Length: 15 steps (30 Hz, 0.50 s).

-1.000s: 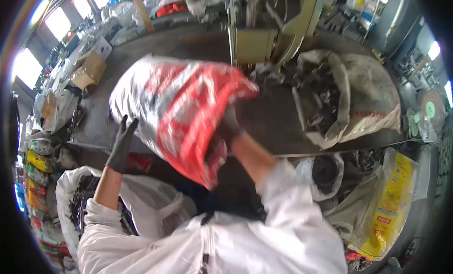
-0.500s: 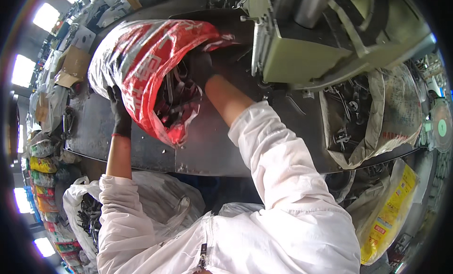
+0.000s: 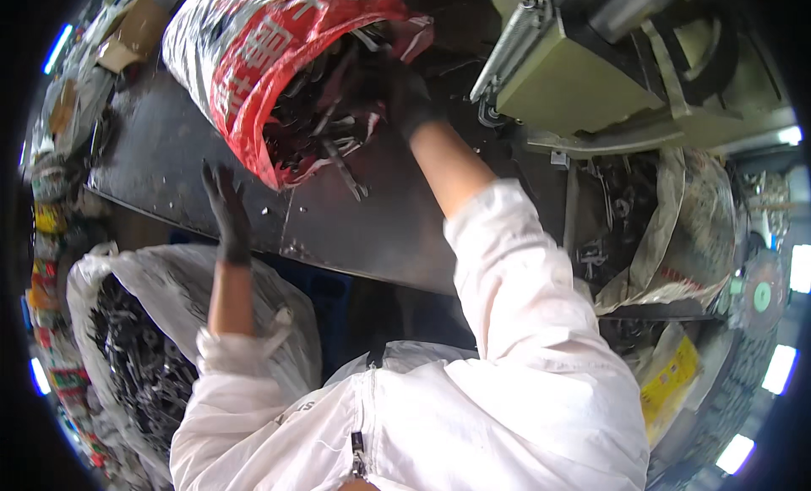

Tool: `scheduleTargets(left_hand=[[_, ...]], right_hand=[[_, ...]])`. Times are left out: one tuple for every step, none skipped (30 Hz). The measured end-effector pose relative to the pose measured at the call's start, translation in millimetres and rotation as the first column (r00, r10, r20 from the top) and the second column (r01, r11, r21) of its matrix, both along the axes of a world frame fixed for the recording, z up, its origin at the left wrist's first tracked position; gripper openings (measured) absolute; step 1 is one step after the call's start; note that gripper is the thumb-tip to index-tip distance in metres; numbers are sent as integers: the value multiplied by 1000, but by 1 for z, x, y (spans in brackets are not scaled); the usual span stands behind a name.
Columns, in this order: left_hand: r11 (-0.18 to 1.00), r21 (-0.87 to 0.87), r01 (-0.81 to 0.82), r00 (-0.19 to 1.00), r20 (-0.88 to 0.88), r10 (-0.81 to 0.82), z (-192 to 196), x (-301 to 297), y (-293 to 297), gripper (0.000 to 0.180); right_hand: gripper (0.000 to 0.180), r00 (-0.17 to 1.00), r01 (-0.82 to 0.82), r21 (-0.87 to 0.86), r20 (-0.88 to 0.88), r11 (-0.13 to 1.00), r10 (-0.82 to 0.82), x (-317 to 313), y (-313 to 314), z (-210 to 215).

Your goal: The person picks up metal components from a bag, positions them into a machine to join them, and places the assembled pliers onto the workbench.

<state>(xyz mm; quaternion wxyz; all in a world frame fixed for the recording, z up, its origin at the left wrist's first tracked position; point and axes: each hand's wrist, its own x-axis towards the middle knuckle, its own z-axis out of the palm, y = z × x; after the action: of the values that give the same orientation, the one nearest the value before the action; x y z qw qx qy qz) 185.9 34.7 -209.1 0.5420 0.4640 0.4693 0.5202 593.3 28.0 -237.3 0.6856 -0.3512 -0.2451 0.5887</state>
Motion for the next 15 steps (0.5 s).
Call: scheduleTargets(left_hand=[[996,67,-59,997,-39,61,-8,-12,-52,64],[998,64,-20,991,-128,28,-41,-71,-108,59],[989,144,30,805,-590,61,-71,-103,-176,58],[987,156,42,800,-596,60,-121,-156,-260,55],[1000,11,13,706,-708,-1,-138,-148,-321,56],[1000,19,-8,499,-866,20,-185,-184,-389,60],[974,-225,-29,520,-835,-177,-215,-187,-430,63],[885,-463,-50,541,-758,-365,-238,-190,-471,67],[864,-495,-94,557,-745,-366,-264,-207,-513,67],[753,-656,-51,393,-707,-589,-290,-234,-552,67],[594,-803,-35,235,-585,-776,-309,-247,-597,68],[563,-822,-88,297,-561,-773,-327,-237,-625,68],[449,-893,21,193,-437,-879,-346,-224,-639,67],[311,-942,127,81,-303,-950,-358,-212,-660,65],[281,-956,82,155,-266,-951,-360,-199,-695,65]], right_hand=[[35,971,130,-127,215,983,-100,-2,-27,-6],[34,901,251,-220,410,943,-144,-32,-54,-12],[33,771,394,-274,619,878,-152,-50,-87,-18],[37,748,468,-207,611,859,-260,-84,-113,-21],[42,672,582,-134,634,802,-382,-95,-155,-24],[46,548,558,-81,783,826,-293,-130,-178,-8],[51,351,543,-17,913,840,-208,-144,-200,11],[51,329,526,-33,929,850,-167,-157,-222,14],[53,122,372,68,985,926,-121,-176,-237,14],[56,-66,163,136,990,977,-127,-195,-248,7],[56,-192,72,92,978,993,-76,-203,-262,-3],[56,-329,-22,50,943,999,-54,-196,-273,-14],[55,-405,-92,35,912,995,-70,-189,-277,-23],[54,-476,-163,22,874,986,-98,-183,-278,-28],[53,-503,-182,-31,862,983,-66,-182,-281,-30]])
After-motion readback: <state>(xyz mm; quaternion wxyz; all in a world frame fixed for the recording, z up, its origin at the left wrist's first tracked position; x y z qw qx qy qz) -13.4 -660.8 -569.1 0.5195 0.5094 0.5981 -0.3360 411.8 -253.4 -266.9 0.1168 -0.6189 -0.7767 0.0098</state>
